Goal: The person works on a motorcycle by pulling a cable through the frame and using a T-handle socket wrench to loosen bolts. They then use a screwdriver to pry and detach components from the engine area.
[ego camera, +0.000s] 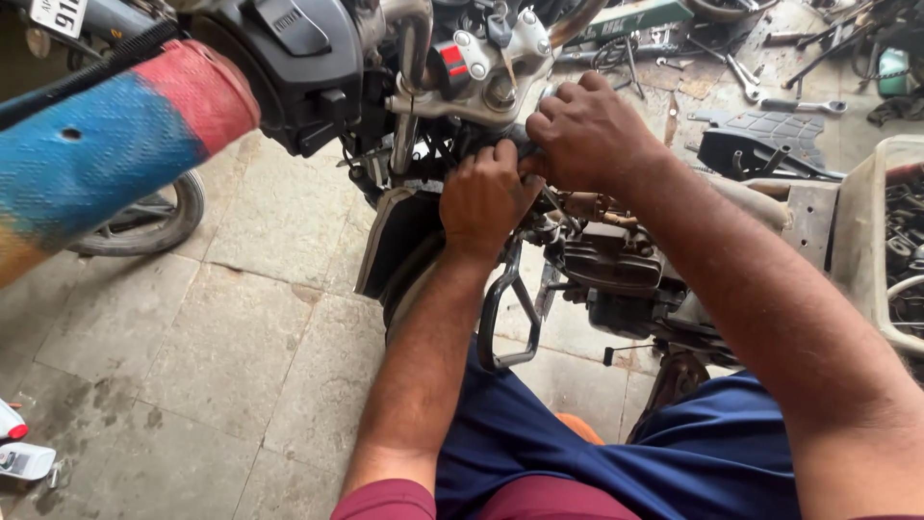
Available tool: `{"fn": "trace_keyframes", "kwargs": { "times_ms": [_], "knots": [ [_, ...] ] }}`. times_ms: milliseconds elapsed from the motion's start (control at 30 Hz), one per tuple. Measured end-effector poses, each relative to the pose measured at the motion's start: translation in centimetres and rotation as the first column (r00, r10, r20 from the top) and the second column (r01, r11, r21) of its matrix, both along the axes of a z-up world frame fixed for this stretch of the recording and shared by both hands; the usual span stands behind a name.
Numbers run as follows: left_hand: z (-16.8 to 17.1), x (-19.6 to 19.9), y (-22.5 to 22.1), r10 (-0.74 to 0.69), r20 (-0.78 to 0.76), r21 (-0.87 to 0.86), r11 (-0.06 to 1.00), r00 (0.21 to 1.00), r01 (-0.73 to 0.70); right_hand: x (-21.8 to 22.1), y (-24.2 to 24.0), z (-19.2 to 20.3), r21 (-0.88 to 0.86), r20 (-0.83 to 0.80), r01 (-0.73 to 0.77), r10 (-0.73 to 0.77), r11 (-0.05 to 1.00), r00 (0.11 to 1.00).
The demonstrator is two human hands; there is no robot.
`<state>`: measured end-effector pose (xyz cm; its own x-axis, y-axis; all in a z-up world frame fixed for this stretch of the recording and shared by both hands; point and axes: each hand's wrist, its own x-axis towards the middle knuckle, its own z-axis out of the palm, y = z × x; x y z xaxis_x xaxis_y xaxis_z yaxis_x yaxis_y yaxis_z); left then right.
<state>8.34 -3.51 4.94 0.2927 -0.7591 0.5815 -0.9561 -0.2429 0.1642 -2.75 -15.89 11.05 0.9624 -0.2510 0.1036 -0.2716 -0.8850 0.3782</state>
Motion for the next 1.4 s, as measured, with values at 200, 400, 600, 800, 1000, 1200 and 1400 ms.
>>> {"fn": "trace_keyframes", "kwargs": {
  "times_ms": [200,400,600,800,1000,1200,1400],
  "knots": [
    [-1.5,2.1,-1.0,-0.072,0.174,-0.183,0.978,0.982,0.104,-0.6,1.3,-0.8,-0.039,0.119,0.056,-0.051,0.998,0.992],
    [-2.0,3.8,-1.3,-0.197,0.215,-0.212,0.947,0.957,0.243,-0.7,1.8,-2.1,-0.092,0.299,0.050,-0.021,0.994,0.954],
    [-2.7,4.8,-1.7,-0.221,0.249,-0.221,0.935,0.943,0.278,-0.7,2.1,-3.0,-0.120,0.365,0.067,-0.018,0.991,0.931],
    [-3.1,6.1,-2.3,-0.280,0.314,-0.228,0.905,0.907,0.358,-0.5,2.9,-3.6,-0.080,0.433,0.107,-0.062,0.991,0.899],
    [-3.7,7.4,-3.1,-0.330,0.338,-0.221,0.883,0.881,0.415,-0.2,4.6,-3.7,-0.173,0.480,0.209,-0.103,0.963,0.871],
    [-2.9,3.5,0.2,-0.233,0.144,-0.108,0.962,0.962,0.249,-2.2,4.7,-3.0,-0.087,0.420,0.053,-0.011,0.995,0.908],
    [-1.9,-1.2,6.6,-0.129,-0.016,-0.120,0.985,0.991,0.126,-3.9,5.6,-5.0,-0.202,0.387,-0.201,0.267,0.959,0.882]
  ]
}}
